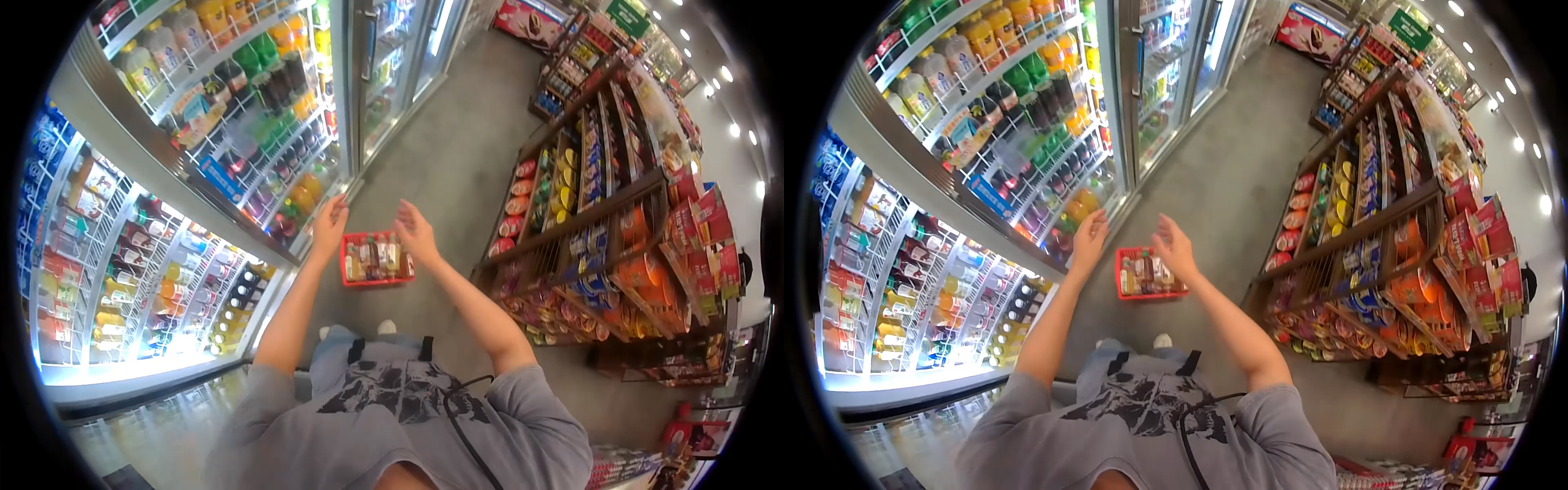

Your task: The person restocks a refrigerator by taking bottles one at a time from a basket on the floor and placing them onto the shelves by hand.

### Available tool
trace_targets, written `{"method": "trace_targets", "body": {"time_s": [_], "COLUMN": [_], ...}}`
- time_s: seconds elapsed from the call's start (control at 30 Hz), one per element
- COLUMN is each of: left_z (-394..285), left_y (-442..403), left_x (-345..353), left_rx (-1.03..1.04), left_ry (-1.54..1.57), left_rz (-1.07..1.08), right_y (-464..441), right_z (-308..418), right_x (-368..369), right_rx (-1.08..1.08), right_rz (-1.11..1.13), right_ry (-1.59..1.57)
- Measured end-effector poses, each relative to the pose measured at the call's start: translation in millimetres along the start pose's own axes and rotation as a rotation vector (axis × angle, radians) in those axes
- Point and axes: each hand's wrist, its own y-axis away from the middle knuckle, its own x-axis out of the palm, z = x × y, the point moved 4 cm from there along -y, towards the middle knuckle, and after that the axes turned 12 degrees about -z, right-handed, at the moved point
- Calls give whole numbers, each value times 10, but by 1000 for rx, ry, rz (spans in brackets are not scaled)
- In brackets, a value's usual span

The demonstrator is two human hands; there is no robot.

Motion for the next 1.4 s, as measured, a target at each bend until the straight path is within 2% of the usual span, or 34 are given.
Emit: {"method": "trace_targets", "body": {"time_s": [0.03,0.1,0.23,0.27,0.3,0.33,0.43,0.5,0.53,0.57,0.7,0.8,0.87,1.0,1.1,1.33,1.4], "left_z": [24,228,487,509,559,636,987,1237,1428,1608,1868,2116,2510,3252,3626,4846,5209], "left_y": [29,19,126,124,140,177,214,246,300,325,434,544,682,1121,1369,1769,1884], "left_x": [81,184,132,101,62,37,51,112,139,157,347,425,491,677,702,921,994], "left_rx": [40,-18,-108,-119,-215,-315,-340,-388,-433,-377,-484,-539,-559,-747,-749,-847,-876], "left_ry": [-22,-46,-132,-132,-105,-77,0,-3,-3,-116,-38,-209,-227,-201,-245,-367,-426], "left_rz": [16,73,178,179,182,180,187,160,144,149,118,113,132,133,178,171,187], "right_y": [-25,33,129,150,164,173,174,120,114,108,8,5,50,305,483,652,676], "right_z": [-172,-619,-838,-879,-962,-1048,-1219,-1325,-1470,-1622,-2306,-2704,-2980,-3495,-3800,-4850,-5043], "right_x": [-85,-219,-391,-413,-414,-379,-226,-93,-10,85,435,568,593,640,786,1151,1252], "right_rx": [25,80,277,323,366,374,370,492,500,507,492,494,551,663,738,691,679], "right_rz": [6,-15,-24,-86,-146,-135,-113,-99,-86,-78,-24,-56,-60,-37,-55,-29,30], "right_ry": [1,57,21,48,75,83,152,53,54,71,10,-49,-55,58,-76,20,141]}}
